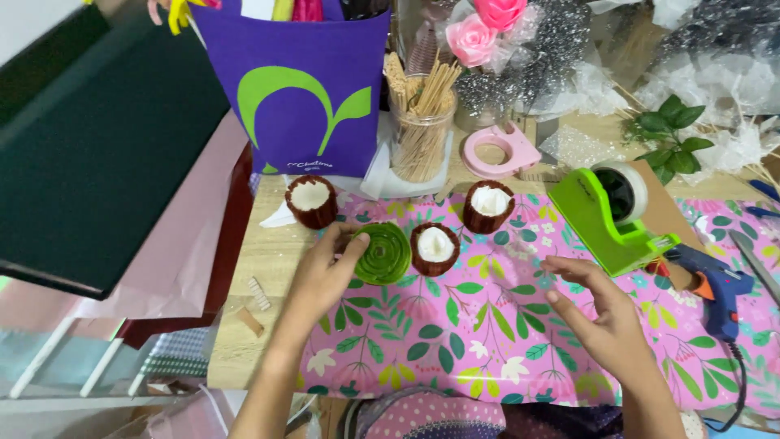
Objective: The person assembles a decorative flower by inserting a green rolled paper into a brown cup-shaped base. They then retrieve a green stem, apply hot glue to its tip, and attach it to the center of the flower.
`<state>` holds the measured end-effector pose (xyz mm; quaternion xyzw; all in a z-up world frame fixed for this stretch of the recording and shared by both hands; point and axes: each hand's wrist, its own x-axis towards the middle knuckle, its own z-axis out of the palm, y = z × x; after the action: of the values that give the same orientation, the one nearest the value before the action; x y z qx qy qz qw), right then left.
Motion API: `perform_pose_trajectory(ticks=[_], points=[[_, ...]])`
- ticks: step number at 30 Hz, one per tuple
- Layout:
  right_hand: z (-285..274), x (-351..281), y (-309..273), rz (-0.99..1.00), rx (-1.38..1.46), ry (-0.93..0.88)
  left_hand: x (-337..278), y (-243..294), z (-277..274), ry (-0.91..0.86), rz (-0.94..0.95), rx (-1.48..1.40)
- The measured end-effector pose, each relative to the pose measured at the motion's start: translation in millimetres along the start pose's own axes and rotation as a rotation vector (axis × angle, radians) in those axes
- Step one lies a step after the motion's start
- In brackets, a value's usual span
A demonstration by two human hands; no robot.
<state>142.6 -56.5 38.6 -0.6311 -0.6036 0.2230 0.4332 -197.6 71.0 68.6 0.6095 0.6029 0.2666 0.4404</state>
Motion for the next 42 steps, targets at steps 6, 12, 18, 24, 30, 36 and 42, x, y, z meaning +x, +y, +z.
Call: perform_pose_trajectory(ticks=[6, 12, 18, 24, 30, 36, 42], points=[[52, 34, -17, -0.313, -0.027, -0.144, 20, -53, -2, -0.084, -0.078, 0.228], [111, 61, -9, -0.625, -0.449, -0.102, -6, -26, -12, 0.055, 0.086, 0.209], [126, 63, 8, -0.709, -0.621, -0.058, -34, -14, -1, 0.307, 0.462, 0.149], [89, 46, 19, -0.671, -0.685, -0.089, -25, -15, 24, 0.338, 0.792, 0.072], [53, 16, 22, -0.638, -0.655, -0.102, -18, -20, 110, 0.142, 1.179, 0.182], [28, 11, 7, -0.621, -0.494, -0.113, -22, -22, 150, 0.166, 1.303, 0.352], [22, 20, -1, -0.614, -0.409, -0.077, -22, -2, 130, 0.229, 1.286, 0.419]])
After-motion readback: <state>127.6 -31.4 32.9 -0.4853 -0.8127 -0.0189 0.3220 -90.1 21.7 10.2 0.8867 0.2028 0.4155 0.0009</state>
